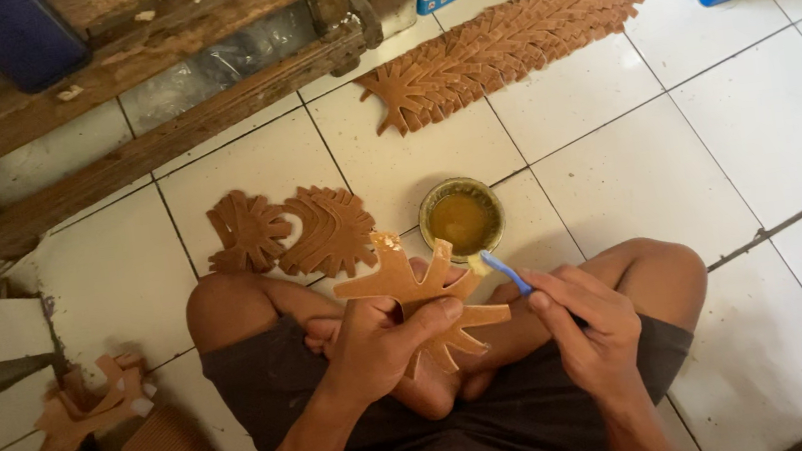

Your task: The person sits on the floor and applies a yellowish liquid to star-shaped wooden pieces using a toothbrush. They then place each treated piece onto a growing linear arrangement on the floor.

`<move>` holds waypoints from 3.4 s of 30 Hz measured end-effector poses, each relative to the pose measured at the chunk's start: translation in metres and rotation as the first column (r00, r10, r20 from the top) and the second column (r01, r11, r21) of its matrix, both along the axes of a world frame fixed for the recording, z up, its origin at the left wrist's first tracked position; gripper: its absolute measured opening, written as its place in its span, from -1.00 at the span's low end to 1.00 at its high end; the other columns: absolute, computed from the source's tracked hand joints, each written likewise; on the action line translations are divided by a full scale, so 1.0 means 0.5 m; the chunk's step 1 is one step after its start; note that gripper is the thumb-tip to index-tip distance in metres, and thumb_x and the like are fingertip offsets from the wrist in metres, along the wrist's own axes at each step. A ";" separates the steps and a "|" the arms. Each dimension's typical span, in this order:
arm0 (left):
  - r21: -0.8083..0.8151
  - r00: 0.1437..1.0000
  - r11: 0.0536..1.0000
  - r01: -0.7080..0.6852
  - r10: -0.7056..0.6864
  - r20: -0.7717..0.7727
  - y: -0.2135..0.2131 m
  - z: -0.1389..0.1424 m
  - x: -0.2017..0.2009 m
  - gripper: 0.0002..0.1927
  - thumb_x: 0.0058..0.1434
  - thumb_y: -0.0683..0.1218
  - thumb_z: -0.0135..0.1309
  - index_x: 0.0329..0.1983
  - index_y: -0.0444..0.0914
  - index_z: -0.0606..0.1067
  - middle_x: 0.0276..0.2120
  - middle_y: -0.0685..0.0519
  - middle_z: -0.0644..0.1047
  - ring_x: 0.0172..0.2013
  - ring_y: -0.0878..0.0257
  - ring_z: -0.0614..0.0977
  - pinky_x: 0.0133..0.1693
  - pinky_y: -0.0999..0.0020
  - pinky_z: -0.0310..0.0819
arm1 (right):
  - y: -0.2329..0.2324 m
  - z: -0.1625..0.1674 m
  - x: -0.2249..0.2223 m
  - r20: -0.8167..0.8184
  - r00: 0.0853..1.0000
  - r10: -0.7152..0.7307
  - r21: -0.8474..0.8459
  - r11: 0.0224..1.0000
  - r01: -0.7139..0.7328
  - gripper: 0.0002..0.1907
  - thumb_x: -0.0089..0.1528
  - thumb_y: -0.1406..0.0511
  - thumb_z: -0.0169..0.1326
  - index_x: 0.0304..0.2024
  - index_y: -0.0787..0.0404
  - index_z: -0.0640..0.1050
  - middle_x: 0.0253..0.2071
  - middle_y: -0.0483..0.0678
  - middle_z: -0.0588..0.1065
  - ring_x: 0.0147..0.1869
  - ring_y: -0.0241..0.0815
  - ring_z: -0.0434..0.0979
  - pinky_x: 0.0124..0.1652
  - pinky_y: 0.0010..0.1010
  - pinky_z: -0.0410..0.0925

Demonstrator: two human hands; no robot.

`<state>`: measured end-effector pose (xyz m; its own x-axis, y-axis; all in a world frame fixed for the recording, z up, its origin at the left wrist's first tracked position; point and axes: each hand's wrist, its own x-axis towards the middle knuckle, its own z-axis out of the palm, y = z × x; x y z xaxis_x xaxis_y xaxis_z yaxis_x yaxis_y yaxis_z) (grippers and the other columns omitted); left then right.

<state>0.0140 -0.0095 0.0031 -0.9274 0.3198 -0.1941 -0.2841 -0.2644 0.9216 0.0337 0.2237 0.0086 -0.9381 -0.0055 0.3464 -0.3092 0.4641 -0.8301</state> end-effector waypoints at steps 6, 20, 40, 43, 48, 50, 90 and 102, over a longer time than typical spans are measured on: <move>0.026 0.999 1.000 0.012 -0.012 -0.031 -0.005 0.007 -0.006 -0.68 0.27 -0.20 0.16 0.07 -0.41 0.57 -0.21 0.06 0.63 -0.24 0.43 0.59 -0.20 0.53 0.49 | 0.012 0.010 -0.003 -0.037 0.999 -0.001 -0.004 1.000 0.001 -0.79 0.27 0.50 0.12 -0.04 0.38 0.60 -0.41 -0.08 0.47 -0.38 -0.33 0.43 -0.36 -0.53 0.27; 0.136 0.999 0.990 -0.033 0.030 0.029 -0.012 -0.025 0.001 -0.70 0.25 -0.27 0.15 0.05 -0.44 0.57 -0.21 0.08 0.61 -0.23 0.40 0.59 -0.18 0.50 0.49 | 0.031 -0.061 -0.011 0.252 0.968 -0.011 -0.144 0.988 0.049 -0.83 0.28 0.44 0.12 -0.12 0.41 0.64 -0.45 -0.09 0.44 -0.45 -0.34 0.32 -0.46 -0.54 0.18; 0.187 0.940 0.921 -0.341 0.328 0.097 -0.068 -0.067 -0.001 -0.60 0.26 -0.29 0.13 0.17 -0.48 0.49 0.03 -0.09 0.60 -0.01 0.24 0.62 0.04 0.34 0.54 | 0.111 -0.254 -0.182 0.285 0.958 -0.026 0.801 0.555 -0.223 -0.76 0.26 0.25 0.07 -0.03 0.02 0.63 -0.19 -0.01 0.56 -0.39 0.10 0.59 -0.35 -0.09 0.45; 0.251 0.934 0.900 -0.357 0.343 0.098 -0.056 -0.072 -0.014 -0.60 0.28 -0.29 0.13 0.19 -0.48 0.49 0.07 -0.11 0.58 0.03 0.23 0.60 0.06 0.34 0.52 | 0.187 -0.159 -0.131 0.252 0.940 -0.228 0.659 0.752 0.006 -0.73 0.25 0.36 0.14 0.01 0.13 0.64 -0.17 -0.01 0.60 -0.26 -0.04 0.62 -0.32 -0.21 0.41; 0.227 0.962 0.938 -0.262 0.235 0.138 0.014 -0.054 -0.035 -0.55 0.27 -0.27 0.10 0.24 -0.43 0.46 0.20 -0.04 0.54 0.11 0.30 0.56 0.09 0.40 0.48 | 0.152 -0.089 -0.023 0.204 0.869 -0.450 0.083 0.893 0.443 -0.78 0.38 0.39 0.13 0.06 0.28 0.66 -0.28 0.02 0.57 -0.29 -0.25 0.41 -0.30 -0.46 0.27; 0.235 0.978 0.951 -0.199 0.178 0.110 0.045 -0.041 -0.034 -0.53 0.29 -0.27 0.09 0.29 -0.41 0.43 0.23 -0.04 0.52 0.12 0.32 0.55 0.12 0.40 0.47 | 0.112 -0.074 0.004 0.003 0.955 -0.295 -0.024 0.955 0.295 -0.81 0.37 0.42 0.13 0.01 0.30 0.64 -0.28 -0.11 0.57 -0.23 -0.37 0.49 -0.20 -0.58 0.34; 0.155 0.973 0.963 -0.222 0.210 0.092 0.059 -0.048 0.007 -0.53 0.27 -0.27 0.12 0.26 -0.41 0.45 0.10 -0.04 0.57 0.01 0.30 0.59 0.03 0.38 0.51 | -0.004 -0.124 -0.015 0.289 0.954 0.075 -0.525 0.846 0.093 -0.78 0.19 0.49 0.21 -0.09 0.41 0.63 -0.45 -0.25 0.37 -0.42 -0.48 0.25 -0.41 -0.59 0.12; 0.270 0.861 0.817 -0.509 0.489 0.142 0.039 -0.021 -0.002 -0.58 0.35 -0.17 0.08 0.24 -0.42 0.46 -0.04 0.00 0.58 -0.12 0.30 0.61 -0.15 0.35 0.59 | 0.052 -0.118 -0.012 0.304 0.953 -0.015 -0.665 0.712 0.224 -0.72 0.44 0.29 -0.06 0.02 0.41 0.53 -0.43 -0.10 0.41 -0.47 -0.39 0.23 -0.47 -0.58 0.10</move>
